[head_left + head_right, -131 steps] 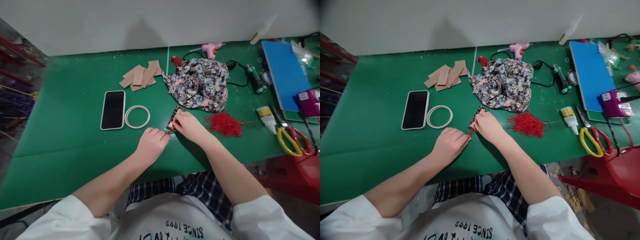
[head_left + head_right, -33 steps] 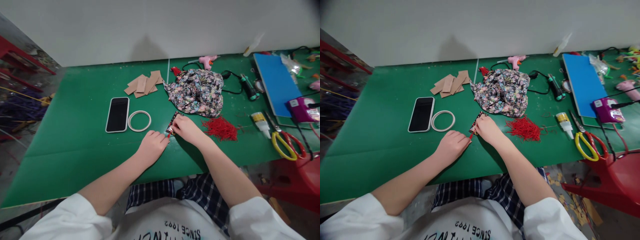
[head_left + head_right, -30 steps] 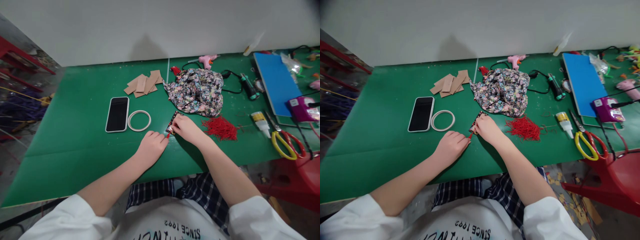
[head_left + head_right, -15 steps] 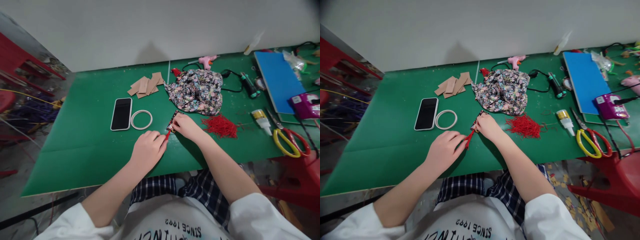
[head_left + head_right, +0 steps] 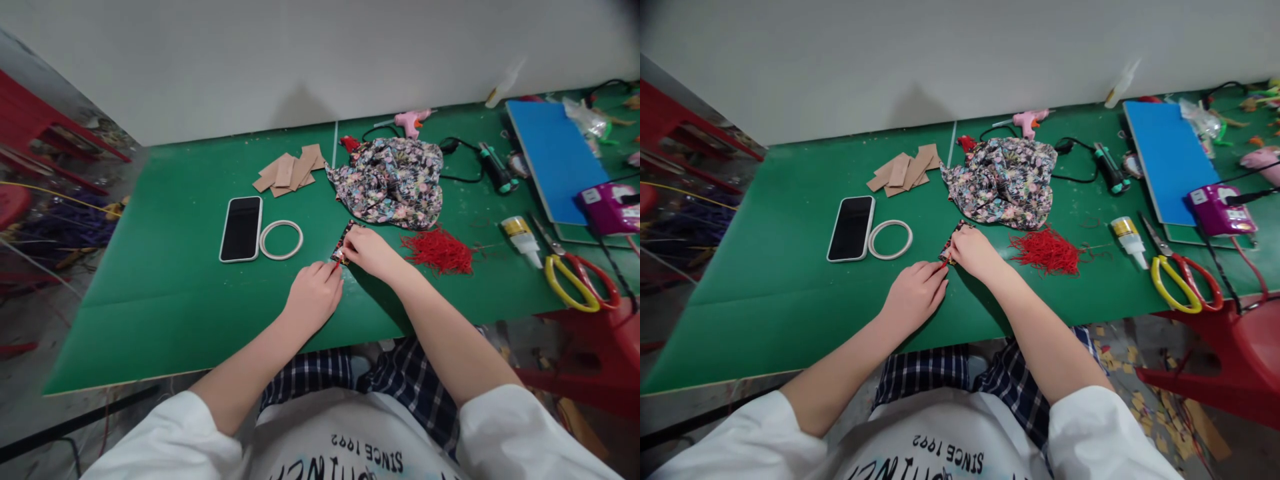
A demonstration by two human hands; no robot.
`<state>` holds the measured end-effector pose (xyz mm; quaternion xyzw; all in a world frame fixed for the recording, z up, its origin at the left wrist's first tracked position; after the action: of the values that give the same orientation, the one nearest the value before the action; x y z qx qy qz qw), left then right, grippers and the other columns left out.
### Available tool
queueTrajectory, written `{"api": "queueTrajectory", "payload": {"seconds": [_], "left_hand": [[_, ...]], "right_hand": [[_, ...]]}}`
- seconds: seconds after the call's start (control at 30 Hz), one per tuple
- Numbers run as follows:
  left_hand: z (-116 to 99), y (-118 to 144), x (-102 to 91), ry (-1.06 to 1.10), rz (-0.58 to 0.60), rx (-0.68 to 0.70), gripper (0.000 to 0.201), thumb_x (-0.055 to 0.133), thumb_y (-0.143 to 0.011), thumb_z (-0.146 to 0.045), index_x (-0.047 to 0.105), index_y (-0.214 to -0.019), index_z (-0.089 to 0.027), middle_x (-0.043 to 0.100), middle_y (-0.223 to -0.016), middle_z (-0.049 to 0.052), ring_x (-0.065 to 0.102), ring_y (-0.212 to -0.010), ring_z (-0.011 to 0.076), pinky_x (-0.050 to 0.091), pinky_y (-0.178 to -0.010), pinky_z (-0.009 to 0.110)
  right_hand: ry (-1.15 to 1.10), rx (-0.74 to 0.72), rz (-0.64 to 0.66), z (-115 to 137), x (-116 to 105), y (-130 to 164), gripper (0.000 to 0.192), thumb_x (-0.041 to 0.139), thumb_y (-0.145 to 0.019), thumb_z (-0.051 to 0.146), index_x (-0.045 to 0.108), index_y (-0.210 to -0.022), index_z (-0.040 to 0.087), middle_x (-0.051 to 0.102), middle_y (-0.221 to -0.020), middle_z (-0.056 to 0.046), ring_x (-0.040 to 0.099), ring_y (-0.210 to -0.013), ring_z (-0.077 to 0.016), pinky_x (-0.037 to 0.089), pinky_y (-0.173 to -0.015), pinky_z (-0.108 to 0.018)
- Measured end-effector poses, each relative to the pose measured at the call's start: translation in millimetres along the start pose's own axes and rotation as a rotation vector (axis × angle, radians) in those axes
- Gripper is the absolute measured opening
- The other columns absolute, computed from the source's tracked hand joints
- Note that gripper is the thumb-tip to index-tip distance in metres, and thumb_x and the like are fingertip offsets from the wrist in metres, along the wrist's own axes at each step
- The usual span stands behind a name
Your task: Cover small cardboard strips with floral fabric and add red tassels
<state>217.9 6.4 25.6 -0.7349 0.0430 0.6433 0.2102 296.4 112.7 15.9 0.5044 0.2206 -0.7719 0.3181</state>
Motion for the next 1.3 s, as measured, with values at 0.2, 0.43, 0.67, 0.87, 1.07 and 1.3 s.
{"api": "queueTrajectory", "payload": {"seconds": [0.2, 0.43, 0.67, 0.87, 1.07, 1.3], "left_hand": [[0, 0, 0.8, -0.015, 0.005, -0.017, 0.026, 0.045, -0.086, -0.022, 0.059, -0.104, -0.01, 0.063, -0.103, 0.01, 0.055, -0.09, 0.0218, 0.044, -0.072, 0.035], [-1, 0, 0.6, -0.016, -0.021, -0.016, 0.025, 0.045, -0.086, -0.021, 0.06, -0.103, -0.011, 0.063, -0.102, 0.011, 0.054, -0.089, 0.0217, 0.043, -0.072, 0.035], [1, 0, 1.7, 0.006, -0.02, -0.03, 0.024, 0.045, -0.086, -0.022, 0.06, -0.101, -0.011, 0.063, -0.1, 0.01, 0.054, -0.091, 0.0225, 0.044, -0.075, 0.036], [3, 0, 3.5, 0.031, -0.022, -0.051, 0.022, 0.046, -0.085, -0.021, 0.06, -0.099, -0.013, 0.057, -0.112, 0.013, 0.05, -0.103, 0.0257, 0.045, -0.081, 0.039], [4, 1, 4.4, 0.039, -0.007, -0.053, 0.023, 0.045, -0.085, -0.021, 0.059, -0.101, -0.012, 0.055, -0.118, 0.013, 0.05, -0.106, 0.0255, 0.044, -0.084, 0.039], [5, 5, 4.0, -0.011, 0.004, -0.049, 0.02, 0.048, -0.085, -0.02, 0.061, -0.1, -0.016, 0.061, -0.095, 0.008, 0.053, -0.084, 0.0206, 0.045, -0.07, 0.033]], "right_hand": [[-0.005, 0.014, -0.01, 1, -1, 0, 0.011, 0.051, -0.08, 0.014, 0.06, -0.074, 0.011, 0.058, -0.076, -0.008, 0.053, -0.075, -0.0154, 0.039, -0.072, -0.027], [-0.022, 0.033, -0.039, -1, 1, 1, 0.011, 0.051, -0.08, 0.015, 0.059, -0.074, 0.011, 0.057, -0.078, -0.009, 0.052, -0.076, -0.0161, 0.039, -0.073, -0.027], [-0.087, 0.036, -0.022, -6, -2, 1, 0.014, 0.046, -0.083, 0.011, 0.058, -0.074, 0.013, 0.058, -0.077, -0.005, 0.051, -0.072, -0.0126, 0.038, -0.067, -0.023], [-0.129, 0.051, -0.009, -8, -6, 2, 0.016, 0.045, -0.083, 0.012, 0.058, -0.074, 0.014, 0.059, -0.077, -0.004, 0.053, -0.074, -0.0124, 0.039, -0.069, -0.023], [-0.009, 0.173, -0.111, -11, -14, 11, 0.015, 0.044, -0.085, 0.017, 0.059, -0.086, 0.014, 0.06, -0.085, -0.008, 0.055, -0.08, -0.0165, 0.04, -0.071, -0.026], [0.077, -0.051, -0.017, 5, -7, 28, 0.029, 0.042, -0.084, 0.015, 0.065, -0.099, 0.024, 0.059, -0.104, -0.005, 0.059, -0.088, -0.0151, 0.042, -0.071, -0.024]]}}
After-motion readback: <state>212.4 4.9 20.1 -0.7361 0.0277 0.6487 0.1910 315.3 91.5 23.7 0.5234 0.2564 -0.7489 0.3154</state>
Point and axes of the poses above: each hand's wrist, its own y-axis away from the middle knuckle, its own x-axis out of the palm, z = x × y, the point moved 5 cm from there along -y, towards the middle knuckle
